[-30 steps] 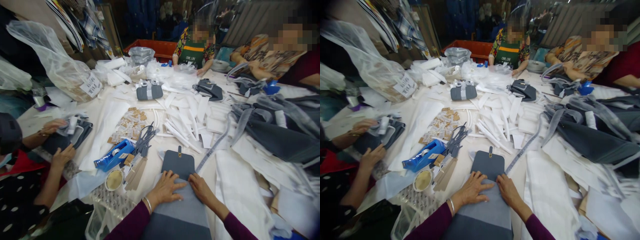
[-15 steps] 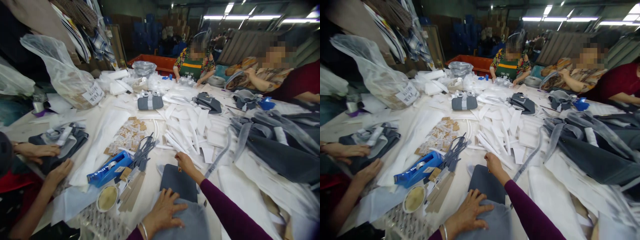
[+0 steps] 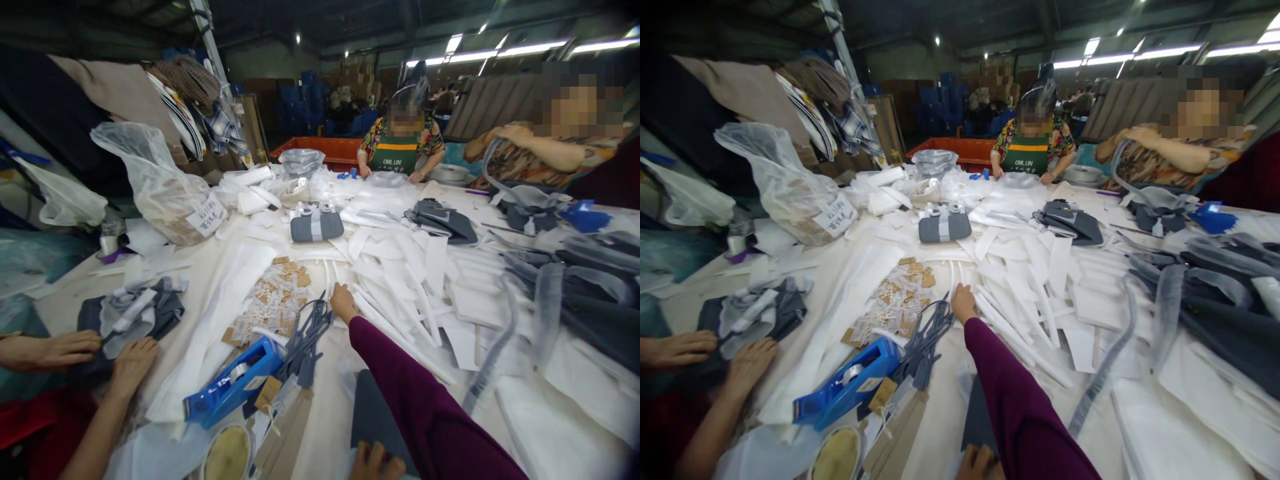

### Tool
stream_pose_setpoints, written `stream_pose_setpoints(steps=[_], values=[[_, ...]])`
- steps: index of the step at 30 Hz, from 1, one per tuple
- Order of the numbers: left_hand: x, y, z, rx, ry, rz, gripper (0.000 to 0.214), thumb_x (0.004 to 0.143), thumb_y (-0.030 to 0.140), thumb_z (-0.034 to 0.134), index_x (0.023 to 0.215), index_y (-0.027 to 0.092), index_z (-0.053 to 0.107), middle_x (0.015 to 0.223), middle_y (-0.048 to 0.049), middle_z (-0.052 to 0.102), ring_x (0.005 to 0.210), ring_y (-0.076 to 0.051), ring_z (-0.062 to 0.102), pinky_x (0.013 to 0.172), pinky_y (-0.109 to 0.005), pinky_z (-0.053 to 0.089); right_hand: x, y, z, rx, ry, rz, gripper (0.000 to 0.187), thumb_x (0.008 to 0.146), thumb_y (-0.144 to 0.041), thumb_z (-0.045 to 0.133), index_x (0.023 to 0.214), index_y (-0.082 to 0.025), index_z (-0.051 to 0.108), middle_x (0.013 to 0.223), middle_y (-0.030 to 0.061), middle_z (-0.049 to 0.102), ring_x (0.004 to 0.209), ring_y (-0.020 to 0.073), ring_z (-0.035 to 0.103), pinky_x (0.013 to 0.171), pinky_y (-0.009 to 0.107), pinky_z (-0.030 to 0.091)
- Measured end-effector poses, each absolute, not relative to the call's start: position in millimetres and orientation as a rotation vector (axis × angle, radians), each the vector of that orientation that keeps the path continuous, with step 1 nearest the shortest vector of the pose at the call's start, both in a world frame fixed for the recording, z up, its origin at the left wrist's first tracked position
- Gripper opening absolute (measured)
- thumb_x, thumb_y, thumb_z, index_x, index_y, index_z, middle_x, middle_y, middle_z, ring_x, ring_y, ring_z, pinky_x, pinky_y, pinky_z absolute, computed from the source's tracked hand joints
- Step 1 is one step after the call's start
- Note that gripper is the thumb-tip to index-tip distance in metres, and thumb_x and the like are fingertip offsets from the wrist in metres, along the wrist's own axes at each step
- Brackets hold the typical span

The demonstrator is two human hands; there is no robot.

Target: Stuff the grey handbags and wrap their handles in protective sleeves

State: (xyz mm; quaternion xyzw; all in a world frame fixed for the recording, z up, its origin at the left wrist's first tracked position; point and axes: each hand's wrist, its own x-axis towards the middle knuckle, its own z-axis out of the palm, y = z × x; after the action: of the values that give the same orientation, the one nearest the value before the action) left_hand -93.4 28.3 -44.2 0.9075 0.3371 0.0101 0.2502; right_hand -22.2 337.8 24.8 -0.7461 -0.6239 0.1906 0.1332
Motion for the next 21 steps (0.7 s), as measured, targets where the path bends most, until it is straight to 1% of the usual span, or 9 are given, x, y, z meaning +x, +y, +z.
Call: stream_pose_setpoints(steps=[2, 3, 4, 5, 8, 10, 14, 18, 21], values=[[-97, 28, -18, 2.483, 0.727, 0.05, 0.04, 0.087, 0.055, 0.039, 0.127, 0.053, 0.041, 0.117, -0.0002, 0.059, 0.095, -0.025, 0.05, 0.078, -0.043, 0.043, -16, 330, 33, -2.158, -1.798, 0.55, 0.037, 0.086, -0.006, 0.036, 0.122, -0.008, 0.042, 0.108, 0.0194, 0.053, 0.092, 0.0242, 0.058, 0.076, 0.034, 0.043], [-100, 28, -2, 2.462, 0.668, 0.086, 0.05, 0.083, 0.063, 0.039, 0.132, 0.053, 0.035, 0.129, 0.0, 0.052, 0.106, -0.028, 0.046, 0.085, -0.048, 0.041, -10, 321, 36, -2.144, -1.803, 0.555, 0.041, 0.086, -0.007, 0.036, 0.126, -0.008, 0.038, 0.109, 0.0179, 0.053, 0.094, 0.024, 0.057, 0.077, 0.034, 0.043], [-102, 30, 14, 2.407, 0.702, 0.107, 0.061, 0.077, 0.072, 0.04, 0.134, 0.052, 0.032, 0.133, 0.0003, 0.048, 0.111, -0.03, 0.042, 0.09, -0.051, 0.038, -1, 308, 39, -2.119, -1.817, 0.563, 0.043, 0.086, -0.009, 0.036, 0.129, -0.01, 0.035, 0.11, 0.0159, 0.053, 0.095, 0.0235, 0.055, 0.078, 0.034, 0.043], [-104, 31, 28, 2.372, 0.708, 0.104, 0.066, 0.074, 0.075, 0.04, 0.135, 0.05, 0.033, 0.132, -0.0005, 0.048, 0.112, -0.03, 0.041, 0.091, -0.052, 0.037, 10, 290, 41, -2.087, -1.841, 0.578, 0.044, 0.086, -0.011, 0.038, 0.129, -0.011, 0.035, 0.11, 0.0133, 0.053, 0.095, 0.0226, 0.055, 0.08, 0.033, 0.042], [-105, 35, 52, 2.335, 0.708, 0.046, 0.063, 0.077, 0.073, 0.038, 0.134, 0.047, 0.037, 0.13, -0.0019, 0.048, 0.113, -0.029, 0.038, 0.096, -0.052, 0.032, 52, 212, 46, -1.939, -1.97, 0.65, 0.032, 0.085, -0.017, 0.045, 0.116, -0.017, 0.051, 0.105, 0.0072, 0.055, 0.092, 0.0186, 0.053, 0.082, 0.028, 0.04], [-102, 35, 55, 2.347, 0.708, 0.017, 0.061, 0.079, 0.071, 0.04, 0.135, 0.046, 0.038, 0.13, -0.0024, 0.047, 0.112, -0.028, 0.038, 0.096, -0.05, 0.032, 81, 149, 47, -1.838, -2.059, 0.716, 0.024, 0.085, -0.016, 0.046, 0.106, -0.019, 0.057, 0.105, 0.0059, 0.056, 0.089, 0.0167, 0.054, 0.08, 0.026, 0.04], [-97, 32, 53, 2.395, 0.708, -0.008, 0.062, 0.078, 0.07, 0.041, 0.135, 0.046, 0.037, 0.129, -0.0021, 0.046, 0.11, -0.027, 0.038, 0.094, -0.048, 0.033, 119, 46, 45, -1.88, -2.083, 0.882, 0.031, 0.081, -0.009, 0.048, 0.106, -0.022, 0.06, 0.1, 0.0029, 0.058, 0.09, 0.0155, 0.055, 0.078, 0.024, 0.04], [-94, 29, 54, 2.425, 0.709, 0.0, 0.064, 0.079, 0.069, 0.041, 0.138, 0.043, 0.034, 0.129, -0.0032, 0.046, 0.112, -0.027, 0.039, 0.097, -0.047, 0.032, 127, 5, 47, -1.885, -2.168, 0.902, 0.03, 0.083, -0.01, 0.045, 0.1, -0.023, 0.066, 0.088, 0.0032, 0.058, 0.082, 0.0159, 0.053, 0.072, 0.025, 0.038], [-94, 24, 52, 2.444, 0.759, 0.013, 0.073, 0.077, 0.069, 0.046, 0.141, 0.038, 0.029, 0.134, -0.0069, 0.042, 0.117, -0.029, 0.038, 0.1, -0.049, 0.031, 126, -3, 52, -1.84, -2.182, 0.909, 0.03, 0.084, -0.01, 0.045, 0.095, -0.023, 0.07, 0.082, 0.0037, 0.057, 0.082, 0.0165, 0.052, 0.071, 0.026, 0.037]])
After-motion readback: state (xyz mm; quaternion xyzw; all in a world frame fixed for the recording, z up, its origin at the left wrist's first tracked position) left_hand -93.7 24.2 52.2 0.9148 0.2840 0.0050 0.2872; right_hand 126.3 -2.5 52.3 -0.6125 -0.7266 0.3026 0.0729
